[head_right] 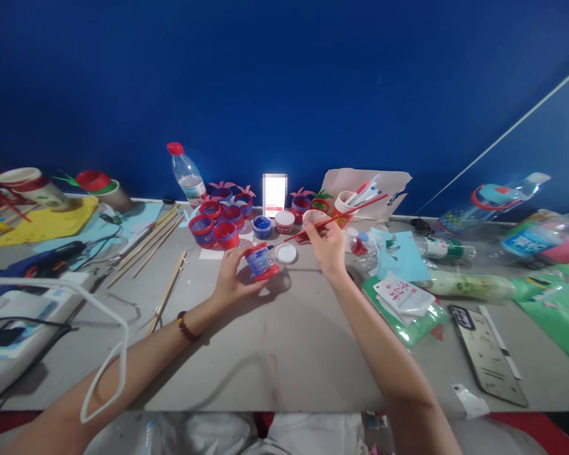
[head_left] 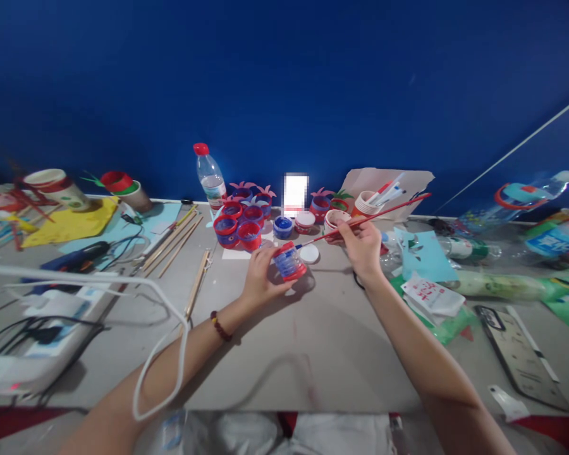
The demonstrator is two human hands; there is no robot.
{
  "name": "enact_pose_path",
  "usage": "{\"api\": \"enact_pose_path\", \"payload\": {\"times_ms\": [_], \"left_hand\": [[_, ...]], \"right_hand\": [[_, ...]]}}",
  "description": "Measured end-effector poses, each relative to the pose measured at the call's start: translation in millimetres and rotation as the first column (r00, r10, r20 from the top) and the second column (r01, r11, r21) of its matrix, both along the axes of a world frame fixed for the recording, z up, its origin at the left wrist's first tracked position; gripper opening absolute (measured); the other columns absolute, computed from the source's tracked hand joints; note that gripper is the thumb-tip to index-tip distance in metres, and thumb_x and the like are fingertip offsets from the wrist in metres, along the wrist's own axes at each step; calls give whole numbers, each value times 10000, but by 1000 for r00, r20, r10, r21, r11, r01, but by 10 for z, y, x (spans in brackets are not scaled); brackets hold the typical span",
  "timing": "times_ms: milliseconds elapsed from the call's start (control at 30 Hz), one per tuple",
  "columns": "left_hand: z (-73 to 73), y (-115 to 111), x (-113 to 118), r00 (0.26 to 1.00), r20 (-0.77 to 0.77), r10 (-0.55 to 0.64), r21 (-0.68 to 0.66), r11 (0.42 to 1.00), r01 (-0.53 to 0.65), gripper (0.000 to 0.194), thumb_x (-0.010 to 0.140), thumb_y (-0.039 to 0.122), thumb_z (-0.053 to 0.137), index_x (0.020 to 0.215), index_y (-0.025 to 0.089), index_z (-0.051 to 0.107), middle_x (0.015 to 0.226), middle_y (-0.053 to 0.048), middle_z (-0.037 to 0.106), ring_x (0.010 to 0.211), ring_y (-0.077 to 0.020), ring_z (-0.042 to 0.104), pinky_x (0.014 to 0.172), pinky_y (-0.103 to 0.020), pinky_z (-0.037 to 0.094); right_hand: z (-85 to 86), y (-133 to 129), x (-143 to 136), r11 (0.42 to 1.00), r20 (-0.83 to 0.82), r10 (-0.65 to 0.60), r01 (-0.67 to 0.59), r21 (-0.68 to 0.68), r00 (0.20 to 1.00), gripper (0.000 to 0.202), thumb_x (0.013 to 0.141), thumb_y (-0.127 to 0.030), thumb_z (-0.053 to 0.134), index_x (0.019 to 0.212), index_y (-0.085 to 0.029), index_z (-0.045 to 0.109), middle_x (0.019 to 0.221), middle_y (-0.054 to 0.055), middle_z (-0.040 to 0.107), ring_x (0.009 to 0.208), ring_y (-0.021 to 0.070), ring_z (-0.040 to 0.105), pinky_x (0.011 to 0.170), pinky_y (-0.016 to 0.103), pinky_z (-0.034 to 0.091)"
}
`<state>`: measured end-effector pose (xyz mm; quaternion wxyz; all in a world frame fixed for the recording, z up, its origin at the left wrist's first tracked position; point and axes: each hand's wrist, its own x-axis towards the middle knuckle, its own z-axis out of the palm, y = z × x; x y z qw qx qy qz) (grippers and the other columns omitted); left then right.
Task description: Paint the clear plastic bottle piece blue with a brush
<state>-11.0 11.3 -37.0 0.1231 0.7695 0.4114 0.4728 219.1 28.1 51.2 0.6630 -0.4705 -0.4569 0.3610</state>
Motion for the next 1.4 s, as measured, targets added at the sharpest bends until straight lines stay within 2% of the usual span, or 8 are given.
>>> {"api": "enact_pose_path", "payload": {"times_ms": [167,367,767,900,1067,1267,1400], "left_hand": [[-22,-10,7,1000,-10,-7,29,1000,7,784,644,388,863,1320,238,495,1260,-118,622,1160,-329,561,996,-529,472],[-18,-23,15,1000,-19,-14,42,999,14,792,643,374,858,1336,249,496,1276,-114,616,1170,-334,546,997,-535,473],[3,-17,13,1000,21,-5,55,998,4,749,645,407,865,1295,252,526,1224,-112,638,1118,-314,550,965,-516,482],[-12,-4,-6,1000,-13,11,9,1000,-11,772,624,427,876,1288,245,528,1224,-116,635,1120,-324,559,967,-524,478],[-1,-5,0,1000,10,-2,31,1000,2,761,646,419,868,1300,250,520,1222,-106,634,1107,-307,561,962,-508,485],[1,-26,25,1000,-7,5,32,999,-5,759,630,400,872,1286,246,524,1244,-110,627,1138,-322,557,984,-526,482],[-22,-23,29,1000,5,-2,49,999,1,765,628,394,870,1293,247,521,1235,-110,630,1145,-324,553,982,-534,486]], "right_hand": [[37,-87,-82,1000,12,-16,16,0,1000,386,689,-498,839,742,-224,572,580,-25,702,470,188,689,526,330,635],[14,-152,-186,999,38,38,-38,1,999,344,718,-483,820,728,-235,583,573,-21,702,461,188,685,512,327,633],[4,-86,-106,996,106,-82,77,49,991,386,716,-540,800,728,-231,569,575,-28,685,469,179,679,514,316,616],[-36,-23,-48,998,66,-64,62,33,996,400,705,-562,800,734,-247,555,573,-32,690,490,189,688,530,327,626],[-35,-18,-19,998,23,-61,61,21,998,388,701,-526,820,746,-234,569,583,-30,698,480,191,691,528,333,633],[-24,-106,-146,999,-12,25,-26,-38,1000,386,701,-499,826,752,-228,557,567,-20,701,449,202,686,487,334,627],[-8,-131,-202,999,-3,27,-27,-33,1000,379,698,-508,824,726,-237,561,554,-30,691,450,199,687,502,338,640]]}}
